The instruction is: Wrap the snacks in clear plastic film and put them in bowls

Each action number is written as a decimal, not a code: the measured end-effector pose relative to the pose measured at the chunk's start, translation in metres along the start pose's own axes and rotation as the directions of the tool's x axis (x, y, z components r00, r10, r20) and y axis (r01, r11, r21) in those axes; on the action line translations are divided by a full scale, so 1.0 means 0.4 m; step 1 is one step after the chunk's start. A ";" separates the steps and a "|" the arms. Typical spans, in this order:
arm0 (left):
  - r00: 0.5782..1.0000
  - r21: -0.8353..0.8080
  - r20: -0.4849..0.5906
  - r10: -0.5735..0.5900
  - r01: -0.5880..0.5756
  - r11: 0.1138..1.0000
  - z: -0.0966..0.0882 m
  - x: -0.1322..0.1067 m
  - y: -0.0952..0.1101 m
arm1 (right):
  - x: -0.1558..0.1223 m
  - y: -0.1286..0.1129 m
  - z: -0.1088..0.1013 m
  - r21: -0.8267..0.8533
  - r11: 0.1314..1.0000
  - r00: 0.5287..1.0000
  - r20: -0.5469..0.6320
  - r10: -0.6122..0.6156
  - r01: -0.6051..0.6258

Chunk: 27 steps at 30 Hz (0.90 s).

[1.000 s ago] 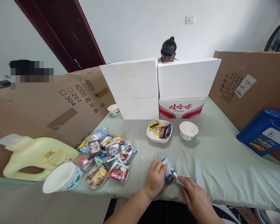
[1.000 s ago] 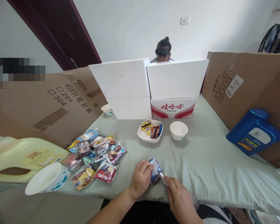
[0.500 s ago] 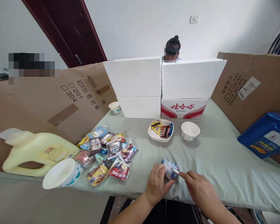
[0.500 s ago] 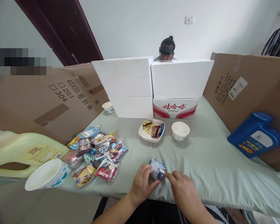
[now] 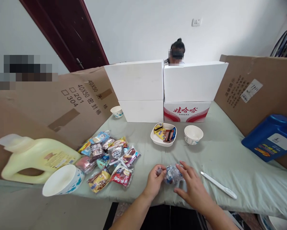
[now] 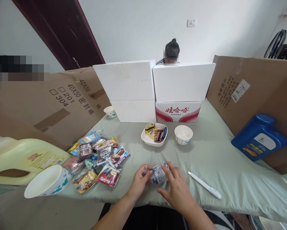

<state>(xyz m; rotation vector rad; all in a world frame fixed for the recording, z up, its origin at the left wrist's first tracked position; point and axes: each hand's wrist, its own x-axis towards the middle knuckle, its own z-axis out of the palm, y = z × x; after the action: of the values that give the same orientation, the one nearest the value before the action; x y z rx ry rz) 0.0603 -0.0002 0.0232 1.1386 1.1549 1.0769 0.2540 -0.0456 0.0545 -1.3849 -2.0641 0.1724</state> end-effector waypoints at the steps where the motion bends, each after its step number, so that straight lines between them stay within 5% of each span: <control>1: 1.000 0.015 -0.012 0.012 -0.012 1.000 -0.015 -0.002 0.003 | 0.014 -0.003 0.014 0.037 0.999 1.000 0.024 0.008 -0.009; 6: 0.980 0.228 -0.152 0.129 -0.093 0.969 -0.114 0.009 0.011 | -0.017 0.105 0.029 0.160 0.933 0.940 -0.060 0.336 -0.323; 9: 0.891 0.505 -0.240 0.385 -0.225 0.834 -0.138 -0.006 0.016 | -0.075 0.160 -0.003 0.128 0.880 0.866 -0.160 0.473 -0.457; 12: 0.734 0.668 0.023 0.679 -0.517 0.535 -0.114 -0.053 0.033 | -0.111 0.132 -0.044 0.074 0.924 0.873 -0.309 0.379 -0.375; 15: 0.626 0.543 0.461 0.629 -0.759 0.358 -0.067 -0.093 0.057 | -0.100 0.048 -0.070 0.074 0.996 0.972 -0.224 0.073 -0.057; 17: 0.652 0.566 0.550 0.521 -0.750 0.342 -0.044 -0.092 0.068 | -0.072 -0.002 -0.069 0.110 0.985 0.991 -0.026 -0.131 0.133; 20: 0.782 0.751 0.426 0.454 -0.586 0.304 -0.038 -0.054 0.071 | -0.021 -0.027 -0.037 0.051 0.975 0.967 0.132 -0.219 0.214; 23: 0.850 0.849 0.343 0.400 -0.462 0.256 -0.051 -0.012 0.064 | 0.016 0.001 0.005 -0.164 0.979 0.985 0.140 -0.101 0.124; 27: 0.884 0.873 0.330 0.329 -0.419 0.249 -0.058 -0.001 0.061 | 0.033 0.033 0.025 -0.371 0.927 0.958 0.244 0.152 -0.053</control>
<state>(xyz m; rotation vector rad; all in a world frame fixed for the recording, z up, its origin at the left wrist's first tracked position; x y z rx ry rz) 0.0362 0.0044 0.0464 2.4917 1.5198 0.5916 0.2556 -0.0259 0.0465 -1.7789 -2.3321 0.0241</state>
